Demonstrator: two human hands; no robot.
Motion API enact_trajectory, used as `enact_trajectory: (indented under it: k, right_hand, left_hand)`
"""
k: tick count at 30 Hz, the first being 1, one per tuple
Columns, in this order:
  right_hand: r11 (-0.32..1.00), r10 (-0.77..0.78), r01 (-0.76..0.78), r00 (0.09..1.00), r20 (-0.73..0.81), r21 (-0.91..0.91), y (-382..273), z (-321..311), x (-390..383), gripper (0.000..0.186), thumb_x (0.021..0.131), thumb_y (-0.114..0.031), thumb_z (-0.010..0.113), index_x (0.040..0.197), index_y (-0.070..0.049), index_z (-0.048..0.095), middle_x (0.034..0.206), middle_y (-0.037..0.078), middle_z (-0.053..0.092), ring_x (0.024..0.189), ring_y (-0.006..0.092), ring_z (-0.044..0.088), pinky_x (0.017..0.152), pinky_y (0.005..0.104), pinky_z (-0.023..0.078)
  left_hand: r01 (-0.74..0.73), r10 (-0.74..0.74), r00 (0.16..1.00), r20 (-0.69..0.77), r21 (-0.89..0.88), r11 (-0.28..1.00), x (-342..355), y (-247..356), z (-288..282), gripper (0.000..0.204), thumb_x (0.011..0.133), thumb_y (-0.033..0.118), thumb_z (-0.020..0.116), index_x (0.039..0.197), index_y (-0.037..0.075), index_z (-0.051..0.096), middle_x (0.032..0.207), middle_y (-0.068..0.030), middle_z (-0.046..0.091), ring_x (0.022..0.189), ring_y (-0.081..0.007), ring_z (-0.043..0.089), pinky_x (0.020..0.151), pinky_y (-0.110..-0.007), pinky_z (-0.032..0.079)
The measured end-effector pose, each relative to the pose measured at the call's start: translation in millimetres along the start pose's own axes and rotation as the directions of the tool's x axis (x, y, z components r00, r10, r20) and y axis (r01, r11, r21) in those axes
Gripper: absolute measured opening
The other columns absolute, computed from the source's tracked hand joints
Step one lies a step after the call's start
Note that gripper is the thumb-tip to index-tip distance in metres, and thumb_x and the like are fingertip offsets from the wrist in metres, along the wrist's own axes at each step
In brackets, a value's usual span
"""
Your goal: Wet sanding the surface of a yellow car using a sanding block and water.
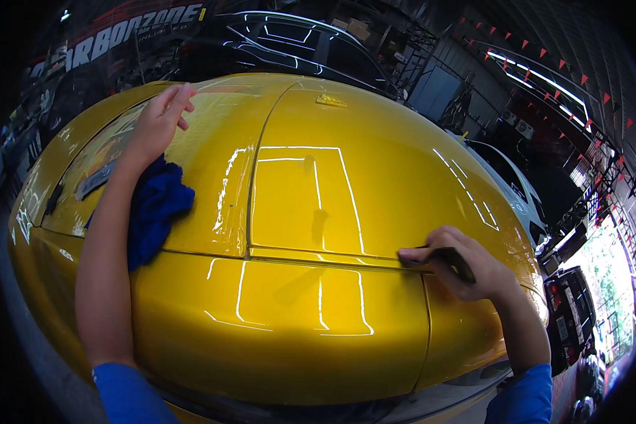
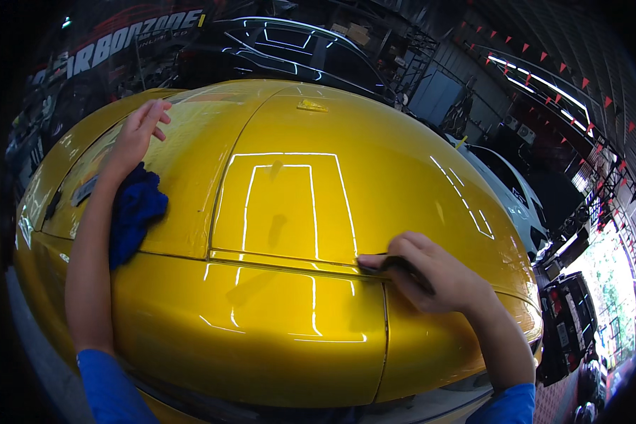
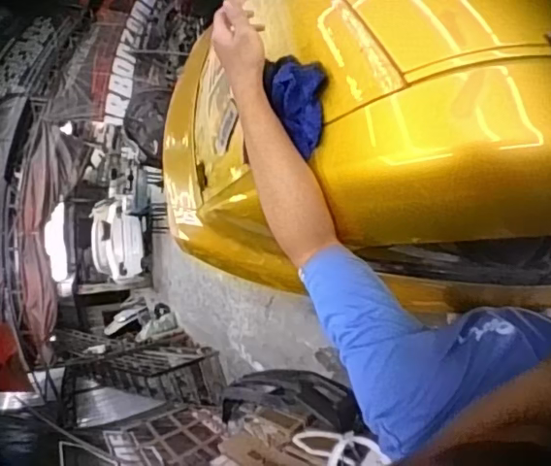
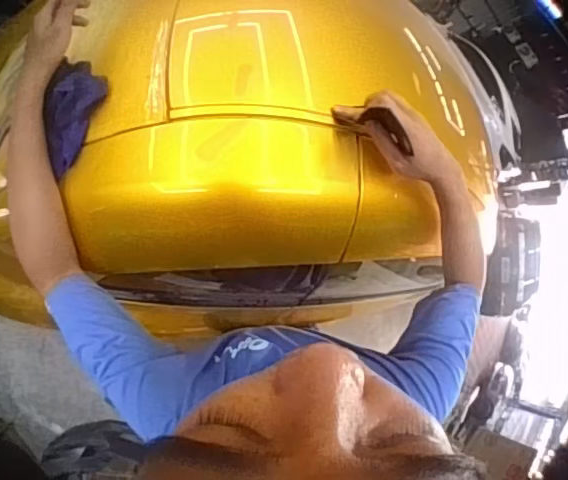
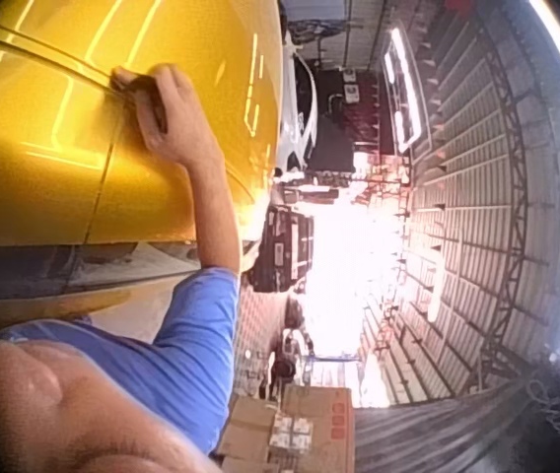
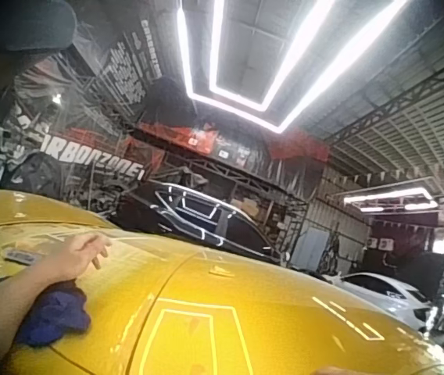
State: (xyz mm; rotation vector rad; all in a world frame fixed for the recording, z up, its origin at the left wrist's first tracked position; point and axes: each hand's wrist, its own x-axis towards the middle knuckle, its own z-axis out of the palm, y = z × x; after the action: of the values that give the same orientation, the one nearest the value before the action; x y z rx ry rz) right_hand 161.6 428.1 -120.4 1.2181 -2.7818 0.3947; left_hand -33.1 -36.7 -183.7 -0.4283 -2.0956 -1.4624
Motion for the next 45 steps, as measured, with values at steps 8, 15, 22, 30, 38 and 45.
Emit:
enact_trajectory:
  k: [8,15,22,30,38,45]
  right_hand:
    - [0.995,0.009,-0.012,0.999,-0.039,-0.095,0,0,-5,0.017,0.087,0.004,0.058,0.102,-0.001,0.055,0.091,0.017,0.055,0.084,0.0351,0.056,0.075,0.0398,0.046]
    - [0.987,0.067,-0.072,0.997,-0.038,-0.141,-1,-6,-18,0.018,0.087,0.004,0.057,0.104,-0.002,0.057,0.094,0.014,0.057,0.091,0.0349,0.056,0.079,0.0391,0.047]
    - [0.984,0.112,-0.118,0.993,-0.049,-0.135,2,-8,-24,0.018,0.086,0.002,0.059,0.103,-0.002,0.054,0.093,0.017,0.055,0.087,0.0365,0.055,0.075,0.0414,0.046]
    - [0.99,0.097,-0.101,0.995,-0.037,-0.098,-1,-6,-5,0.013,0.088,0.001,0.058,0.098,-0.001,0.051,0.09,0.017,0.053,0.087,0.0379,0.055,0.074,0.0412,0.046]
    - [0.998,0.02,-0.021,1.0,-0.019,-0.053,2,-5,5,0.013,0.087,0.0,0.057,0.098,-0.002,0.051,0.095,0.017,0.056,0.088,0.0382,0.055,0.076,0.0423,0.046]
    - [0.999,-0.017,0.017,1.0,0.004,-0.037,0,-2,6,0.017,0.085,0.003,0.06,0.099,-0.003,0.052,0.095,0.018,0.056,0.089,0.0377,0.056,0.077,0.0419,0.047]
  left_hand:
    - [-0.033,0.033,0.999,-0.001,-0.012,0.999,-1,-8,-9,0.048,0.103,0.043,0.045,0.118,0.0,0.061,0.092,-0.0061,0.058,0.076,-0.0116,0.055,0.07,-0.024,0.048]
    - [-0.19,0.182,0.979,-0.09,-0.092,0.977,4,-5,-6,0.046,0.104,0.042,0.042,0.128,0.005,0.056,0.095,-0.0058,0.058,0.078,-0.0113,0.056,0.073,-0.023,0.048]
    - [-0.16,0.149,0.983,-0.106,-0.095,0.983,8,-5,1,0.047,0.104,0.043,0.042,0.13,0.006,0.054,0.095,-0.006,0.058,0.08,-0.0106,0.056,0.073,-0.024,0.049]
    - [-0.145,0.132,0.985,-0.108,-0.126,0.981,6,5,4,0.047,0.106,0.041,0.039,0.129,0.003,0.052,0.097,-0.0068,0.057,0.079,-0.0114,0.056,0.073,-0.024,0.049]
    - [-0.165,0.154,0.984,-0.094,-0.125,0.978,7,1,3,0.045,0.106,0.039,0.038,0.129,0.003,0.053,0.097,-0.0064,0.058,0.081,-0.0117,0.056,0.073,-0.025,0.05]
    - [-0.133,0.124,0.989,-0.082,-0.118,0.984,6,2,1,0.047,0.106,0.039,0.037,0.13,0.001,0.052,0.098,-0.0074,0.058,0.08,-0.0123,0.056,0.073,-0.025,0.05]
